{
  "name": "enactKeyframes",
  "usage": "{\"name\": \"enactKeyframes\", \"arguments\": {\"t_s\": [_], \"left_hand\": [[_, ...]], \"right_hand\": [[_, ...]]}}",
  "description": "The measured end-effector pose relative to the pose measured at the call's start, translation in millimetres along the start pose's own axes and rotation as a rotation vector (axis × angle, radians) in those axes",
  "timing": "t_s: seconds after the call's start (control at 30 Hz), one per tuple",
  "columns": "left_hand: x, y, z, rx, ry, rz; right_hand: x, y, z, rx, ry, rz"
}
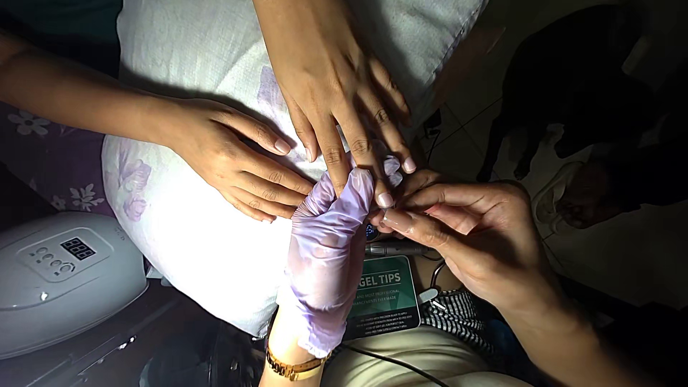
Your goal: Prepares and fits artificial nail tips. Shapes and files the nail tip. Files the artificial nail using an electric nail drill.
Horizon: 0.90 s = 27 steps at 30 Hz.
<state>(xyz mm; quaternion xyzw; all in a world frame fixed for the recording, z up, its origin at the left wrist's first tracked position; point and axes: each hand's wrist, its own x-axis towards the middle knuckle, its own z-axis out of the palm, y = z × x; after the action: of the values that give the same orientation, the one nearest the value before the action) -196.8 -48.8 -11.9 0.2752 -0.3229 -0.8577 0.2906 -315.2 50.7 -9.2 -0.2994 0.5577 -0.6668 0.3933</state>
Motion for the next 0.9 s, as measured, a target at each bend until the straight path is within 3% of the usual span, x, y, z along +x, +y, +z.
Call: {"name": "enactKeyframes", "arguments": {"t_s": [0.63,0.9], "left_hand": [[0.8,3.8,4.6,-0.021,0.006,-0.052],[-0.5,3.2,0.1,-0.031,-0.031,-0.032]], "right_hand": [[7.3,4.6,-11.3,0.294,-0.127,0.190],[2.1,1.1,2.2,0.051,-0.022,0.017]]}}
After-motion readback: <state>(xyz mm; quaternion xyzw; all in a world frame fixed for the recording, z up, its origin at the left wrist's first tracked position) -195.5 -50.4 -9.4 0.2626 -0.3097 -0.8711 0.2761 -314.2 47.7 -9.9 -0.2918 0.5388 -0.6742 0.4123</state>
